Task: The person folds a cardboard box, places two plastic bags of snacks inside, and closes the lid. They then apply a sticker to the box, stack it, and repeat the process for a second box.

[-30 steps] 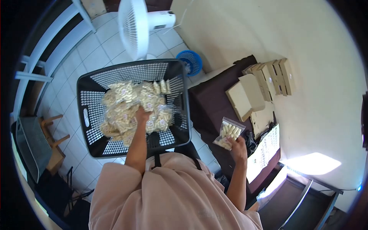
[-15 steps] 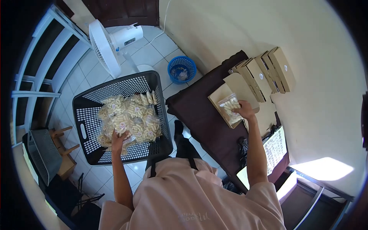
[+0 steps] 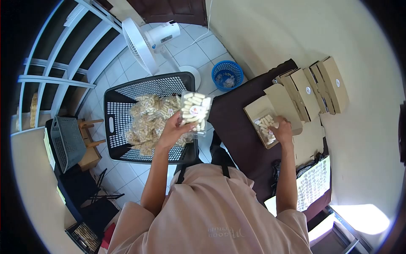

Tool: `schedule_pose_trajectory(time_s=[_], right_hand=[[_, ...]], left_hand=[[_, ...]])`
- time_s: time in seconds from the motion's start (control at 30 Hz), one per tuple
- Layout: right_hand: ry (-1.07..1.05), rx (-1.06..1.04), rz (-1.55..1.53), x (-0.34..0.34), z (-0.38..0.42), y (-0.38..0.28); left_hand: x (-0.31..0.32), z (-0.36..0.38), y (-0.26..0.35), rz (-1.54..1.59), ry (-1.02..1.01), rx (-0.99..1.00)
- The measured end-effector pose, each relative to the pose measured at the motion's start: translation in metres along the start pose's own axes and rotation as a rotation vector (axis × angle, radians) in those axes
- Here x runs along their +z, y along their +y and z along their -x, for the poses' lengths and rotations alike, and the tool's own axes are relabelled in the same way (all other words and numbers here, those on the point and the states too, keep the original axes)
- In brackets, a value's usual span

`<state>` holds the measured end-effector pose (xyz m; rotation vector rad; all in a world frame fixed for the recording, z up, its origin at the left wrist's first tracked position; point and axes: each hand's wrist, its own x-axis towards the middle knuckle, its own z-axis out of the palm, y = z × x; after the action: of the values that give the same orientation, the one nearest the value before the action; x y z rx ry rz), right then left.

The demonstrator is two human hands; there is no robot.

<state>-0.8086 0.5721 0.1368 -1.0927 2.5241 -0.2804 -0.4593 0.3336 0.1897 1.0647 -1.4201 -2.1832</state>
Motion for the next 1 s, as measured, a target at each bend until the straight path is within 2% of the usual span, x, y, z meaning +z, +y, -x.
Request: schedule_pose_trajectory(time_s=[0.03, 0.07, 0.13, 0.2, 0.23, 0.27, 0.3, 0.37, 0.4, 0.43, 0.47, 0.57, 0.6, 0.7, 0.77, 0.83, 0.93, 1.0], right_hand=[[0.209, -0.048, 0.034, -0.007, 0.003, -0.011], [0.211, -0.047, 0.033, -0.015, 0.006, -0.023], [0.025, -0.007, -0.641, -0.031, 0.017, -0.062], [-0.330, 0.025, -1.451, -0.023, 0.029, -0.085], [-0.413, -0.004, -1.536, -0.025, 0.037, -0.100], [-0.411, -0.002, -1.604, -0.005, 0.041, -0.102], [-0.330, -0.005, -1.490, -0.013, 0.047, -0.118], [-0.319, 0.023, -1.435, -0.005, 0.050, -0.112], [-0.315, 0.025, -1.432, -0.002, 0.048, -0.103], [-0.396, -0.011, -1.400, -0.001, 0.046, -0.094], [-0.478, -0.045, -1.368, 0.001, 0.046, -0.086], [-0.636, 0.037, -1.202, -0.012, 0.048, -0.086], [-0.636, 0.039, -1.204, -0.011, 0.048, -0.083], [-0.641, 0.005, -1.367, -0.001, 0.044, -0.068], [-0.586, -0.047, -1.341, 0.008, 0.033, -0.054], [-0.533, 0.068, -1.255, -0.009, 0.016, -0.046], [-0.434, 0.074, -1.149, -0.024, -0.019, -0.020], [-0.419, 0.015, -0.766, -0.019, -0.046, -0.003]], left_hand=[[0.010, -0.006, 0.004, 0.015, -0.026, -0.005], [0.022, -0.010, 0.005, 0.024, -0.029, 0.002], [0.049, -0.014, 0.010, 0.011, -0.068, -0.008], [0.076, -0.019, 0.005, 0.009, -0.149, -0.048], [0.087, -0.021, -0.007, 0.028, -0.218, -0.025], [0.095, -0.023, -0.022, 0.016, -0.261, 0.006], [0.105, -0.022, -0.034, 0.004, -0.303, 0.037], [0.123, -0.013, -0.032, 0.053, -0.313, 0.026], [0.126, -0.012, -0.034, 0.039, -0.298, -0.070], [0.127, -0.011, -0.035, 0.024, -0.281, -0.166], [0.127, -0.011, -0.044, 0.009, -0.240, -0.189], [0.135, -0.010, -0.059, -0.008, -0.154, -0.191], [0.141, -0.008, -0.050, -0.071, -0.127, -0.158], [0.139, -0.017, -0.074, -0.026, -0.183, -0.104], [0.148, -0.017, -0.067, -0.021, -0.172, -0.123], [0.148, -0.017, -0.066, -0.014, -0.158, -0.144], [0.130, -0.019, -0.068, -0.083, -0.236, -0.274], [0.116, -0.016, -0.068, -0.100, -0.230, -0.285]])
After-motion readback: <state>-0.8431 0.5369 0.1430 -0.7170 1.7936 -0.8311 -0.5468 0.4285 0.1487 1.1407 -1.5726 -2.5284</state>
